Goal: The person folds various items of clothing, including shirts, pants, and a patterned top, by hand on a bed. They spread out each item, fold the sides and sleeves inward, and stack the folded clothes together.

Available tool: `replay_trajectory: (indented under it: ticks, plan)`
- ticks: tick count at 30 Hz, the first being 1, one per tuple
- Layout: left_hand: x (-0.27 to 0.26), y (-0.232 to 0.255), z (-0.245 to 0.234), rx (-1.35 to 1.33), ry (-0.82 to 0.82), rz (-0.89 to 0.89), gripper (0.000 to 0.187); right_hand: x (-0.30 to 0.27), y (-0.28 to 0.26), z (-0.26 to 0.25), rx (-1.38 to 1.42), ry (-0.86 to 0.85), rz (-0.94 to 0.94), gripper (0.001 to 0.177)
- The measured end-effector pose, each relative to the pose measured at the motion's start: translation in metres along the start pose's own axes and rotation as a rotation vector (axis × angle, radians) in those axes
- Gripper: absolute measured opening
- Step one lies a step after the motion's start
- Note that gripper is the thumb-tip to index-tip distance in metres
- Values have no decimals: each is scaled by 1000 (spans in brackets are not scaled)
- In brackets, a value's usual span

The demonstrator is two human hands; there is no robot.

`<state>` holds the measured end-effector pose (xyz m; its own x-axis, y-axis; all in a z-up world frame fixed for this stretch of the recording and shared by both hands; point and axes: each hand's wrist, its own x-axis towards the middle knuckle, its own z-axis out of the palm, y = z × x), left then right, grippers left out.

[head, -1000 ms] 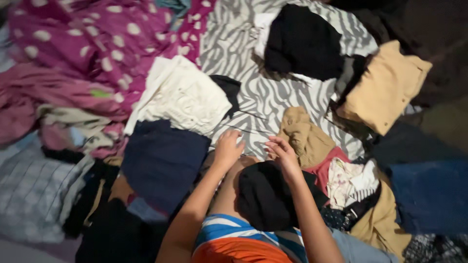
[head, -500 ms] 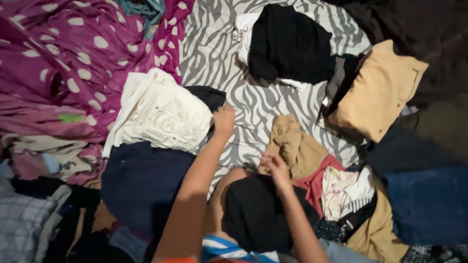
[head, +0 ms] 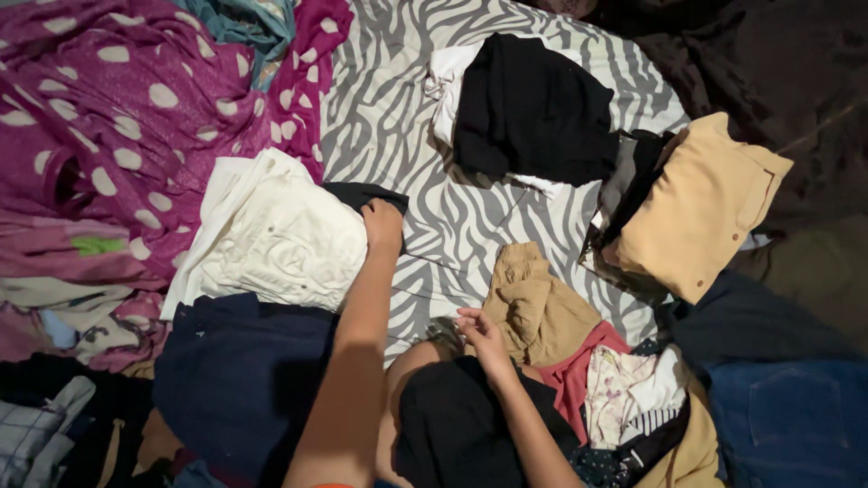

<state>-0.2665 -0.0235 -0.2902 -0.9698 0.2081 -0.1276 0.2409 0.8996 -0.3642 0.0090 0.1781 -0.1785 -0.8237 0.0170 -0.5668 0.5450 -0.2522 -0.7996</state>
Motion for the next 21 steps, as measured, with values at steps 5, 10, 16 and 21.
replay_trajectory:
  ticks: [5, 10, 16, 21]
  plan:
    - [-3, 1, -27, -526, -110, -147, 34, 2, -5, -6, -4, 10, 4, 33]
    - [-10, -18, -69, -775, -105, -138, 40, 12, -5, -11, 37, 38, 0, 30]
    - [-13, -20, -141, -1116, -26, -14, 38, 21, -18, -21, 48, 91, -10, 33]
    - [-54, -12, -269, -1706, -39, 244, 38, 20, -94, -16, -14, 218, -372, 39]
